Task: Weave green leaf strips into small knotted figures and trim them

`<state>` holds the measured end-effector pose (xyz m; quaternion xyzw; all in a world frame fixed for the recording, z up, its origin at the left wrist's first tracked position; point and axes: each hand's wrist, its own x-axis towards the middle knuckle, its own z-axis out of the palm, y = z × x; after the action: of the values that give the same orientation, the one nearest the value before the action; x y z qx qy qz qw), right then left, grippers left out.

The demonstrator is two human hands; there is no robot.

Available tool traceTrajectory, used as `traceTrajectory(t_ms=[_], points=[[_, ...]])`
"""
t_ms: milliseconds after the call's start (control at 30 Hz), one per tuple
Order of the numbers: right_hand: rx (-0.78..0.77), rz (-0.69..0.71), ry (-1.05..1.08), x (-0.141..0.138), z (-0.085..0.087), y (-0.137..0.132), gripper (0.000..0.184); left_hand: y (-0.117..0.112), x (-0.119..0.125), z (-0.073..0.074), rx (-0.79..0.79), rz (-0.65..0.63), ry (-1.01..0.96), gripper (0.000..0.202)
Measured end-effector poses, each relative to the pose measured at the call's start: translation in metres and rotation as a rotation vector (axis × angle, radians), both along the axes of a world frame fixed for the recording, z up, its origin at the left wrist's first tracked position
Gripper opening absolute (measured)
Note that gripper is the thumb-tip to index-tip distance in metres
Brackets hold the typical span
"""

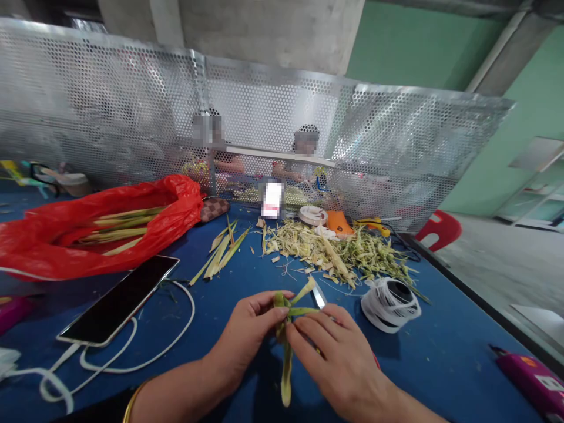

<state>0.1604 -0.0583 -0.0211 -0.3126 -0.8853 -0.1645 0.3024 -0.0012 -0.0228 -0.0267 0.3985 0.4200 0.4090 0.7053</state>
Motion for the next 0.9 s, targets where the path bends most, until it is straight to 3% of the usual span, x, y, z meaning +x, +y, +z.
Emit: traceTrajectory(t_ms=[100,300,533,700,833,900], points=[[0.070,-0.061,0.102,-0.001,0.000,-0.003,0.024,-0.003,0.001,0.001,0.047,-0.026,0.013,0.042],[-0.435,-0.213,0.511,0.000,-0.001,0.007,0.009,-0.002,0.001,0.000,0.183,-0.120,0.062,0.027],[-0.697,-0.379,0.575,0.000,-0.006,0.011,0.020,-0.001,0.000,-0.006,0.217,-0.146,0.107,0.021],[-0.726,-0.443,0.514,-0.003,-0.004,0.007,0.026,-0.004,0.002,-0.004,0.197,-0.073,0.087,0.024],[-0.665,-0.391,0.442,0.003,-0.001,0.006,0.005,-0.003,-0.001,0.003,0.129,0.014,0.100,0.021],[-0.630,-0.331,0.395,0.006,-0.001,0.005,0.016,-0.002,-0.002,0.004,0.088,0.040,0.090,0.021]])
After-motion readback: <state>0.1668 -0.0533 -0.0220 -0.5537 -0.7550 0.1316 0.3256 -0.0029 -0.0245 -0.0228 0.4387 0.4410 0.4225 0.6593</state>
